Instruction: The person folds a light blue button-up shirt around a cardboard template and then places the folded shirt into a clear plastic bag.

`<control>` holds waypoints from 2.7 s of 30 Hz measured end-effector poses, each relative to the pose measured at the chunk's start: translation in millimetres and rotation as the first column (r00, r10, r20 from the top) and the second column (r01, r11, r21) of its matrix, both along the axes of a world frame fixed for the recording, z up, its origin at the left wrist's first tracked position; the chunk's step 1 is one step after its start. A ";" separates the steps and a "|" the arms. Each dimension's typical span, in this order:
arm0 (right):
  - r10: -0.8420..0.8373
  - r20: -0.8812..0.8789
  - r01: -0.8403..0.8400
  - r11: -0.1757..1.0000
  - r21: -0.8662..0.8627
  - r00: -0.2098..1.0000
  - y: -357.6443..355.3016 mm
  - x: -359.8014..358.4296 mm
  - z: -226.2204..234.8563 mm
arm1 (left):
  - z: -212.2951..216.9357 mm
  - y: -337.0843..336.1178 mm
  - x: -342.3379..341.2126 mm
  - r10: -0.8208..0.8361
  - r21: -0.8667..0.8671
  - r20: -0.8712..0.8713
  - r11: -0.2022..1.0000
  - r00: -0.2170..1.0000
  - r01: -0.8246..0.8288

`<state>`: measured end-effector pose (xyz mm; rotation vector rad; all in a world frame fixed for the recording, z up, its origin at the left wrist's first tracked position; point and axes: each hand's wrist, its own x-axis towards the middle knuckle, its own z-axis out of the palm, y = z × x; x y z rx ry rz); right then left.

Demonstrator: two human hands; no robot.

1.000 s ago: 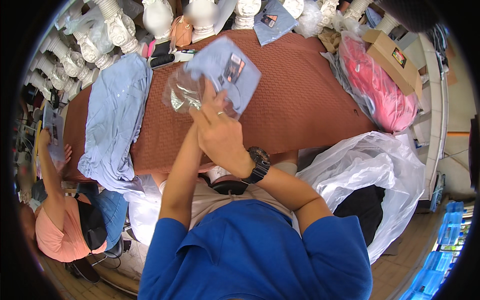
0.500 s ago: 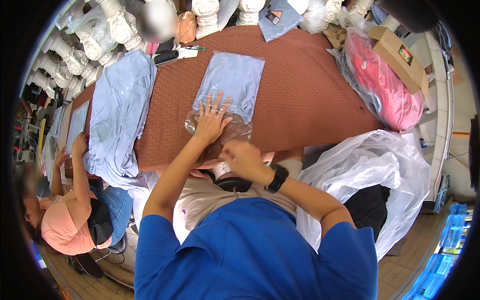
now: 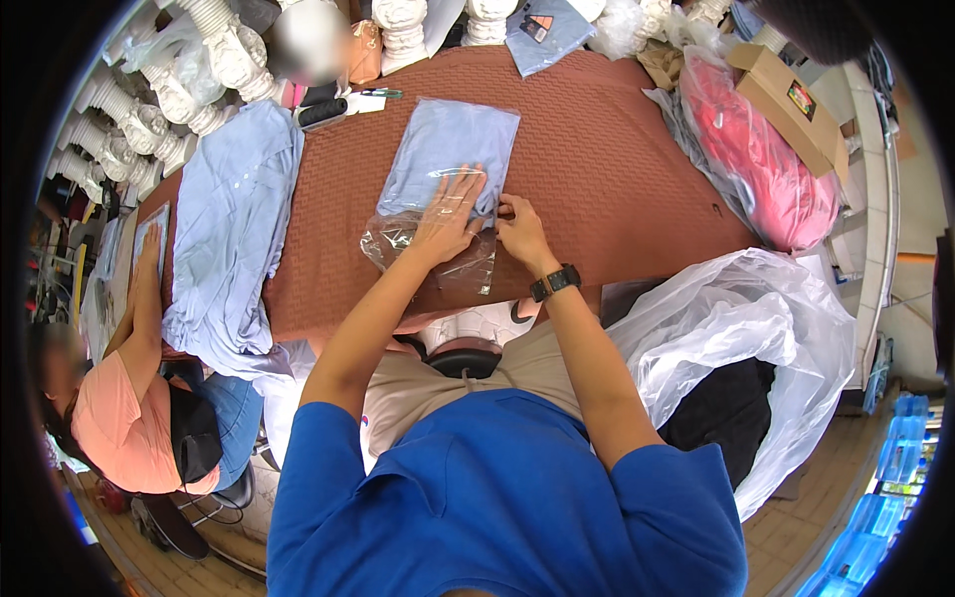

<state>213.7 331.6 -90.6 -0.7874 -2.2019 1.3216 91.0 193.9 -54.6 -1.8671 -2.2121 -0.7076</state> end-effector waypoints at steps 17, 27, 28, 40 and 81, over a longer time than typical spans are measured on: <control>-0.095 -0.018 0.090 0.981 -0.170 0.995 49.5 -19.1 26.9 | 11.4 7.4 14.4 0.001 -0.026 0.015 1.000 1.000 -0.001; 0.092 0.160 -0.129 0.962 0.242 0.983 75.0 -48.9 32.5 | -0.2 8.2 11.2 -0.038 0.038 -0.004 0.999 0.999 0.038; 0.074 0.189 -0.120 0.961 0.247 0.979 69.3 -50.2 33.8 | -6.8 6.9 1.0 -0.043 0.015 -0.045 0.999 0.998 0.044; 0.101 0.241 -0.146 0.973 0.176 0.965 70.6 -43.5 33.3 | -3.1 -2.4 6.9 -0.063 -0.117 -0.094 0.992 0.994 0.052; 0.295 0.427 -0.519 0.478 0.709 0.855 -1.0 -182.5 32.2 | -28.8 -65.8 22.6 0.435 0.035 0.029 0.899 0.900 -0.436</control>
